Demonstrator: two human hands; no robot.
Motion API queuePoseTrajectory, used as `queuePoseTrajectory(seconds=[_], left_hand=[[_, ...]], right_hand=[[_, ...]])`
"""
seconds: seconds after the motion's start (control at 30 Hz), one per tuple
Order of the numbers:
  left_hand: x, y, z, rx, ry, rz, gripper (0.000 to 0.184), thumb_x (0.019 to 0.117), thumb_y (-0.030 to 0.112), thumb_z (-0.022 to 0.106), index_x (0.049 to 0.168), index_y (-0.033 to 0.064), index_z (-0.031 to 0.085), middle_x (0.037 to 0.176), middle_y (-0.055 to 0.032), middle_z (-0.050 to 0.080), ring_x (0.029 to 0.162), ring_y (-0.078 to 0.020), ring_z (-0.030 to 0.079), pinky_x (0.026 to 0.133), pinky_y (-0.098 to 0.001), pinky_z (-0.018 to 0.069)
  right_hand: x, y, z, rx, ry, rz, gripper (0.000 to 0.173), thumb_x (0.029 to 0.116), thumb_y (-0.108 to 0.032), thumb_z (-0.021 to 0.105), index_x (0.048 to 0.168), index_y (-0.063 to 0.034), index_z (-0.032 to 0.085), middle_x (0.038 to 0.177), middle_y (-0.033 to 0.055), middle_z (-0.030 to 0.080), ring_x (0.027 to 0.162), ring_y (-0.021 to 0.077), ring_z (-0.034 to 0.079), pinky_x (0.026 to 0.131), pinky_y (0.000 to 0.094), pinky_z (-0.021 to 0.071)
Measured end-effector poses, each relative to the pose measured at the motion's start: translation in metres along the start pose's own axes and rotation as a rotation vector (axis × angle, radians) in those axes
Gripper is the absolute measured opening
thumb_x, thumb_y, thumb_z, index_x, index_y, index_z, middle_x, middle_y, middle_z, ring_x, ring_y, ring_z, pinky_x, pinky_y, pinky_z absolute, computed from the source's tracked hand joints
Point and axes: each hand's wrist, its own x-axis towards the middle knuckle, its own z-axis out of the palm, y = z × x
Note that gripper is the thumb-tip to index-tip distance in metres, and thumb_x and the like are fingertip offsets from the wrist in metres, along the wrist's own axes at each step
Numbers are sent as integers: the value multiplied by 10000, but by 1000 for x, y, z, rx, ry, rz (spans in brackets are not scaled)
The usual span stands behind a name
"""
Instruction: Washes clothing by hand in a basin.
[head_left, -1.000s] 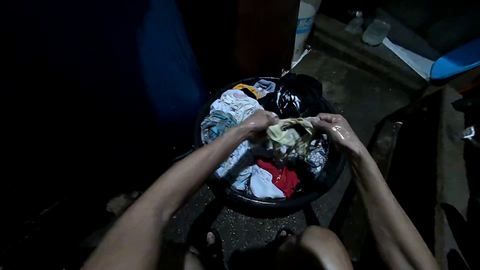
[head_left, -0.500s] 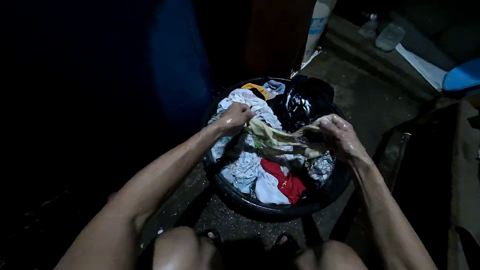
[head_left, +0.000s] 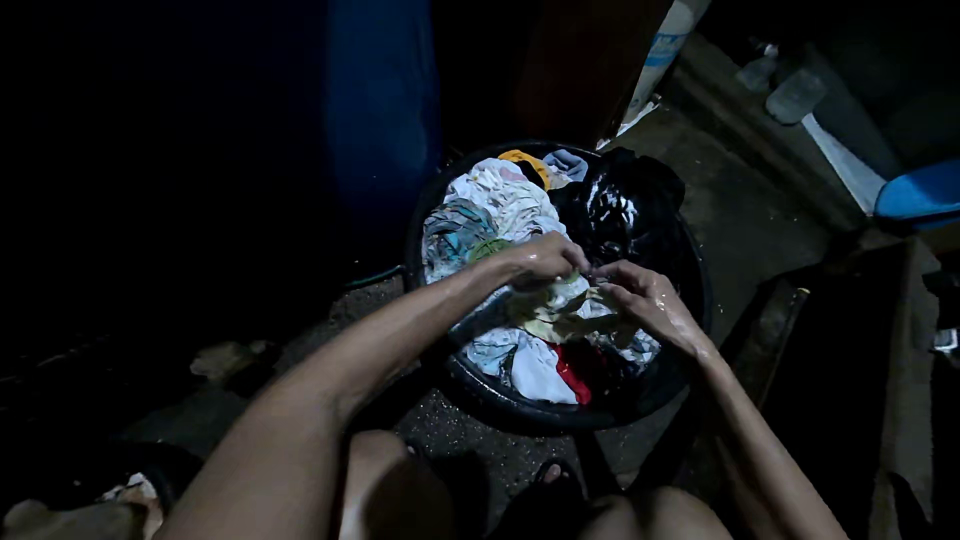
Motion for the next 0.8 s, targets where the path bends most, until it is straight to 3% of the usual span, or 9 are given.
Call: queuePoseTrajectory(seconds=[0.1,0.27,0.37,0.43,0.5,0.53,0.6,0.67,0.8], left_hand=[[1,21,10,-159,-104,68,313,971,-96,546,1262,-25,635,1132,-127,638,916,-105,578,821,-286,495],[-9,27,8,-461,-220,207,184,914,-108,532,901,38,643,789,25,623,683,-21,582,635,-187,501],[-18,23,1,-322,-270,236,99,927,-40,633,856,24,659,690,34,584,565,3,511,523,-154,412],[-24,20,1,-29,-298,167,88,944,36,687,864,1,678,691,-17,579,563,-56,491,526,-230,408],[-26,13,6,277,-345,39,173,948,115,730,922,-51,691,795,-128,628,712,-214,571,685,-424,477],[-25,4,10,385,-365,-26,228,942,147,748,954,-72,686,841,-176,644,782,-291,613,740,-507,498],[-28,-14,14,434,-375,-119,285,921,176,777,1000,-82,683,913,-217,672,874,-354,655,809,-576,512],[-35,-28,10,324,-324,-104,232,937,151,754,997,-68,701,911,-194,676,853,-304,638,802,-525,502],[-47,-33,-12,204,-182,-137,272,963,228,738,984,-40,701,872,-152,671,804,-249,634,786,-485,518]], right_hand=[[-7,-12,-16,40,53,-120,203,1031,-68,526,1162,-56,681,1016,60,701,820,113,635,738,337,527],[-16,-8,-43,341,97,-240,268,963,-34,449,1066,-104,687,949,-74,656,725,-14,572,647,164,494],[-22,-12,-51,295,197,-348,233,974,-12,491,1094,-89,675,982,-95,661,781,-47,593,710,134,512],[-28,-24,-59,-10,312,-473,204,974,-37,526,1132,-20,653,1045,-19,663,877,-24,618,801,158,530],[-34,-37,-71,-284,454,-564,243,955,-43,569,1151,73,655,1053,183,694,913,197,666,841,369,548],[-36,-41,-78,-297,503,-596,257,959,-46,580,1164,99,633,1058,214,687,922,233,669,852,406,551],[-38,-42,-94,-69,529,-630,239,973,-67,541,1206,-15,530,1077,1,616,938,34,637,872,246,566],[-40,-42,-94,324,488,-559,229,980,-74,544,1145,-230,513,972,-175,623,830,-52,627,764,165,563],[-47,-14,-70,575,344,-267,247,978,-89,437,1038,-279,583,805,-191,621,656,-71,582,602,128,522]])
